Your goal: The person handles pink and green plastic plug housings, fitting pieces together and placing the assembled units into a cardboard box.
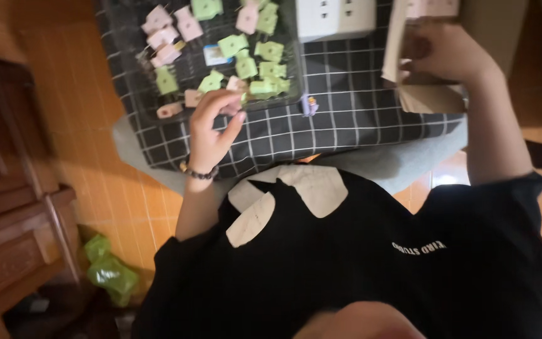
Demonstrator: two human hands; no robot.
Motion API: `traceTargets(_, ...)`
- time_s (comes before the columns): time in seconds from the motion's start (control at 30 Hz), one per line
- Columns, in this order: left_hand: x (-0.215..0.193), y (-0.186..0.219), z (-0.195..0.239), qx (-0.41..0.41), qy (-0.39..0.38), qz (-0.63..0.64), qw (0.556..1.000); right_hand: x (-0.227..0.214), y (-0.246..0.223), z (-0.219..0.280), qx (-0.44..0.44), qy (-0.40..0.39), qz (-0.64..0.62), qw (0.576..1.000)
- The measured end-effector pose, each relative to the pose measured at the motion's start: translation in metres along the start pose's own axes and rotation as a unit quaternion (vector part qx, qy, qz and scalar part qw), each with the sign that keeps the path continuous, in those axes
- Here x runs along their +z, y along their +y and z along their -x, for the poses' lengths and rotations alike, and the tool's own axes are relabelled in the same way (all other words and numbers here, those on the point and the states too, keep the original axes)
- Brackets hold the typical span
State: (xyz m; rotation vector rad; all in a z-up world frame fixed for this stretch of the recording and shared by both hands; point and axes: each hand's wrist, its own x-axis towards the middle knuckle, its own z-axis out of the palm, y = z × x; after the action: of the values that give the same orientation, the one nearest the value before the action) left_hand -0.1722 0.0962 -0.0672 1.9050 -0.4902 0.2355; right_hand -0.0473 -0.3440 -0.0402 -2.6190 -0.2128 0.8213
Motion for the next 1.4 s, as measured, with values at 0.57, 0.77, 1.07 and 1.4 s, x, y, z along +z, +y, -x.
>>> traceTargets(0.57,0.02,-0.075,-0.138,-0.102,-0.219,-0.354,0.904,0.121,-0.099,0.053,-0.447,0.203,-0.089,0.867)
traceTargets(0.77,0.074,-0.13,-0.162,-0.191,-0.18,-0.46,0.848,0.141,-0.121,0.043,-0.5,0.153,-0.073,0.849)
traceTargets(1.07,-0.004,0.059,-0.167,0.153,-0.038,-0.135,0.978,0.042,-0.152,0.041,-0.458,0.285,-0.277,0.795)
traceTargets(1.4,0.003,0.107,-0.153,0.264,-0.012,-0.042,0.964,-0.035,-0.173,0.038,-0.519,0.417,-0.188,0.723)
